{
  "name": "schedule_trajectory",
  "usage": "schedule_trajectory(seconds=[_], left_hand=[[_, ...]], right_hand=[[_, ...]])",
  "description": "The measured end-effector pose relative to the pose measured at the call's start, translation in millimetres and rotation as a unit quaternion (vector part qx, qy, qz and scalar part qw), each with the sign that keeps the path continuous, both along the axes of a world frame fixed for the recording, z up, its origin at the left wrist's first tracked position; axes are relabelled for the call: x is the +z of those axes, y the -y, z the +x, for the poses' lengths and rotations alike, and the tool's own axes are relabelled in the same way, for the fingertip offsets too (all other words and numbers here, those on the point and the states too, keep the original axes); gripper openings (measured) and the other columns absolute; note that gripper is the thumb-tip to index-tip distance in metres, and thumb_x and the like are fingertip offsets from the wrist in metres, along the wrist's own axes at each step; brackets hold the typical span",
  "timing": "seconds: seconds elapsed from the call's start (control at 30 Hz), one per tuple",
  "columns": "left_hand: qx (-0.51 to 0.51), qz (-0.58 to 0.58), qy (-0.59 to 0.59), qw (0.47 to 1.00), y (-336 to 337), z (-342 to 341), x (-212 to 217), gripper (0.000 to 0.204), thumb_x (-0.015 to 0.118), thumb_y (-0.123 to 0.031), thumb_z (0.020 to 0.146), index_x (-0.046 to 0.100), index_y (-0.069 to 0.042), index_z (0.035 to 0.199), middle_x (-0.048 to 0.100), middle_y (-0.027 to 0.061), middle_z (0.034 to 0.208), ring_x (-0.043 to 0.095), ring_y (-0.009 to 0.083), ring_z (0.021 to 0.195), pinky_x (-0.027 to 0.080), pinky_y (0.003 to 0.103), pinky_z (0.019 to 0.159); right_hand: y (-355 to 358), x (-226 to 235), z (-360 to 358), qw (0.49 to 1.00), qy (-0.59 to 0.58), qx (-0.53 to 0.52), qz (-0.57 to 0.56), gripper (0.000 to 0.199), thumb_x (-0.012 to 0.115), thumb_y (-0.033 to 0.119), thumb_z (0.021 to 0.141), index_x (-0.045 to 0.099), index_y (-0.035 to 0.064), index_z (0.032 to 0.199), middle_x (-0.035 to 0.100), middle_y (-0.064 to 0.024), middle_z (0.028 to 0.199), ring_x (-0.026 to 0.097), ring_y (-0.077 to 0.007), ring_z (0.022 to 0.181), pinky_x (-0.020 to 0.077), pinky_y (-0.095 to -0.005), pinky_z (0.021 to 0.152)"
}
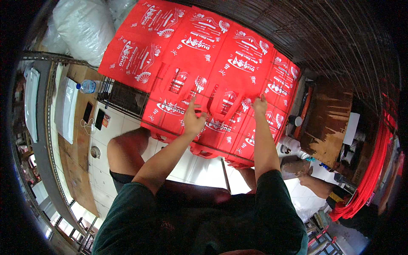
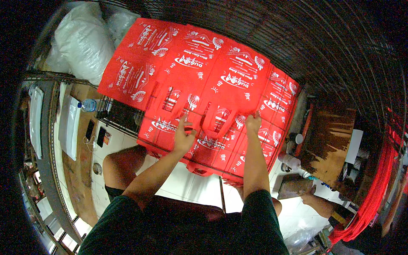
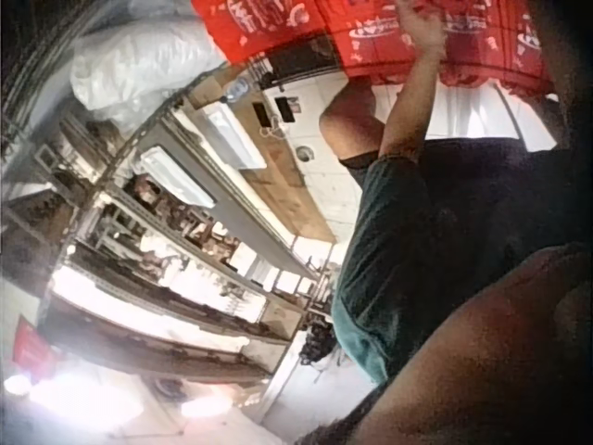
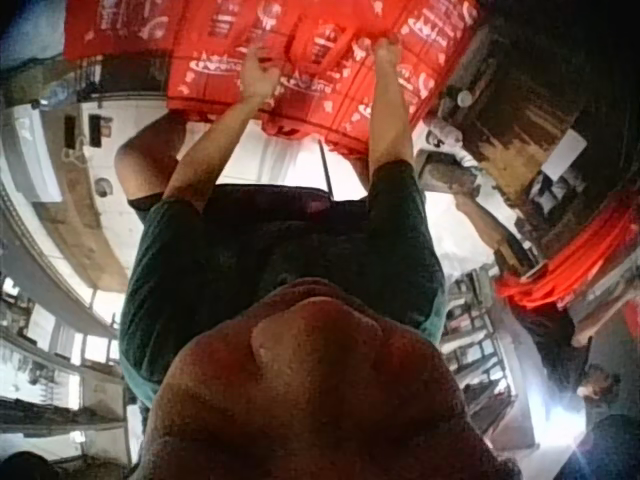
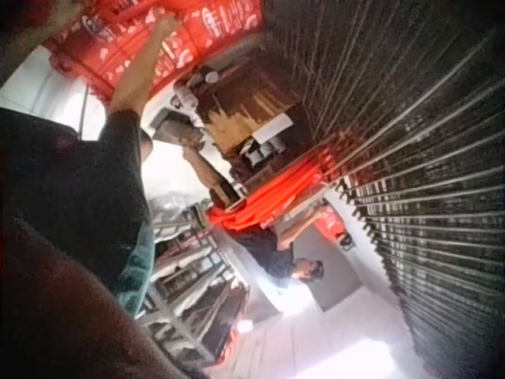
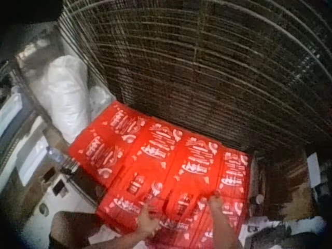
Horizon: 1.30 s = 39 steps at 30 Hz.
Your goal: The person sits on the floor and repeatedly picks up red tote bags, folds them, and places them into a neat stack. The person handles the bags one at a time, aligning them to form a growing pile.
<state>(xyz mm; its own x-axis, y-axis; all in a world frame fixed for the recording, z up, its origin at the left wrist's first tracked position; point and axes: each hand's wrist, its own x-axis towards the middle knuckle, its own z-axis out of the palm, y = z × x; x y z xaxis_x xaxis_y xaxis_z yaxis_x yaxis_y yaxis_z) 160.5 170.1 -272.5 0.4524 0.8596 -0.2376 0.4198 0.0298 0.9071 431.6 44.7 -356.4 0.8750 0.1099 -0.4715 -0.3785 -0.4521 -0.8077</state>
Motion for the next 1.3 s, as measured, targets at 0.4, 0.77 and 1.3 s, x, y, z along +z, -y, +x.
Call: schedule_trajectory(seconds=[0.4, 0.77, 1.3], left_hand=[[-0.015, -0.033, 0.057, 0.998, 0, -10, 43, 0.067, 0.064, -0.003, 0.070, 0.035, -0.006, 0.130, 0.057, 0.0152, 0.099, 0.059, 0.0242, 0.084, 0.049, 0.032, 0.071], [-0.567, -0.162, 0.089, 0.802, 133, -132, 245, 0.056, 0.063, -0.014, 0.080, 0.038, -0.009, 0.130, 0.056, 0.0084, 0.101, 0.055, 0.0191, 0.090, 0.046, 0.033, 0.081], [-0.476, -0.032, -0.128, 0.869, 174, -224, 143, 0.042, 0.064, -0.044, 0.078, 0.057, -0.005, 0.088, 0.061, 0.0105, 0.073, 0.058, 0.0205, 0.067, 0.045, 0.034, 0.061]], right_hand=[[70, 27, -107, 0.991, 0.114, 0.073, 0.004, 0.041, 0.055, 0.003, 0.081, 0.051, 0.0046, 0.122, 0.054, -0.0102, 0.083, 0.053, -0.0143, 0.061, 0.0439, -0.0282, 0.051], [164, 170, -162, 0.990, -0.019, 0.139, 0.017, 0.038, 0.053, 0.014, 0.086, 0.049, 0.0098, 0.124, 0.057, -0.0063, 0.092, 0.056, -0.0122, 0.067, 0.0429, -0.0247, 0.056], [279, 353, -195, 0.947, 0.251, 0.067, 0.189, 0.034, 0.055, 0.008, 0.087, 0.050, 0.0029, 0.120, 0.058, -0.0008, 0.082, 0.050, -0.0059, 0.062, 0.0394, -0.0187, 0.053]])
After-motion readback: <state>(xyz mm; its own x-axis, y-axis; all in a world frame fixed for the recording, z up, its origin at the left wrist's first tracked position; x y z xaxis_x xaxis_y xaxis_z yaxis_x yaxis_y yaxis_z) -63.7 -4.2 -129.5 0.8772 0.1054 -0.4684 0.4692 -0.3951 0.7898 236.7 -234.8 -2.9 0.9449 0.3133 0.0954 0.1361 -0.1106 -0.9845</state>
